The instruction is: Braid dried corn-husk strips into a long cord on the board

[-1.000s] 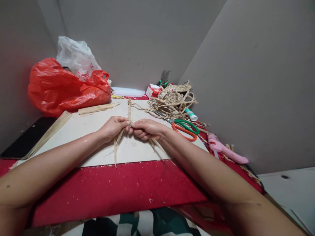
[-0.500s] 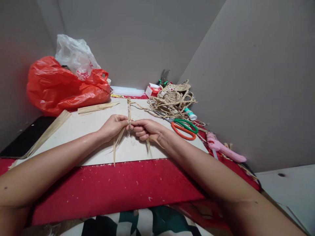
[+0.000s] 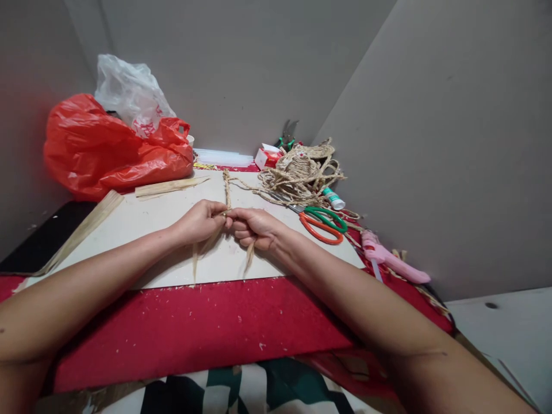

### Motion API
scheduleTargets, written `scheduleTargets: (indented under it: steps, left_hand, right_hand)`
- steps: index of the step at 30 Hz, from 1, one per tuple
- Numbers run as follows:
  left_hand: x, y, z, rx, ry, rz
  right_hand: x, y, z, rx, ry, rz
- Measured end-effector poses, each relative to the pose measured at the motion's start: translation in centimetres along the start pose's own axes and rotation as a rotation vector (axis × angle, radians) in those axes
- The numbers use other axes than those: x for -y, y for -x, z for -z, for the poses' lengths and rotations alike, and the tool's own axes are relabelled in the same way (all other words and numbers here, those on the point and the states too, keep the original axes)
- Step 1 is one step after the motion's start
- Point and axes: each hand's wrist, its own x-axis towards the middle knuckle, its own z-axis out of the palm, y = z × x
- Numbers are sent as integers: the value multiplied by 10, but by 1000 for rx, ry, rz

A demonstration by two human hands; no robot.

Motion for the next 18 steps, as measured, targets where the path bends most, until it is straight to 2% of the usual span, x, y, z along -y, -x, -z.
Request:
scheduleTargets:
  steps: [2,5,10,13,18]
  left_hand:
    - [-4,0,4,15,-129,-5]
    - [-14,1,9,-23,-382,-9]
    - [-34,10,4,-77,-800,125]
    - [-34,16,-7,-67,-848,196]
    - [-26,20,-19,-7,-871,199]
  right_hand:
    - [-1,1,-4,-85,13,12]
    - [-2,1,-7,-162,36,28]
    - [-5,0,-8,-132,-2,31]
    - [-5,1,-6,-81,-68,7]
    - [-5,2,-3,4,-135,-27]
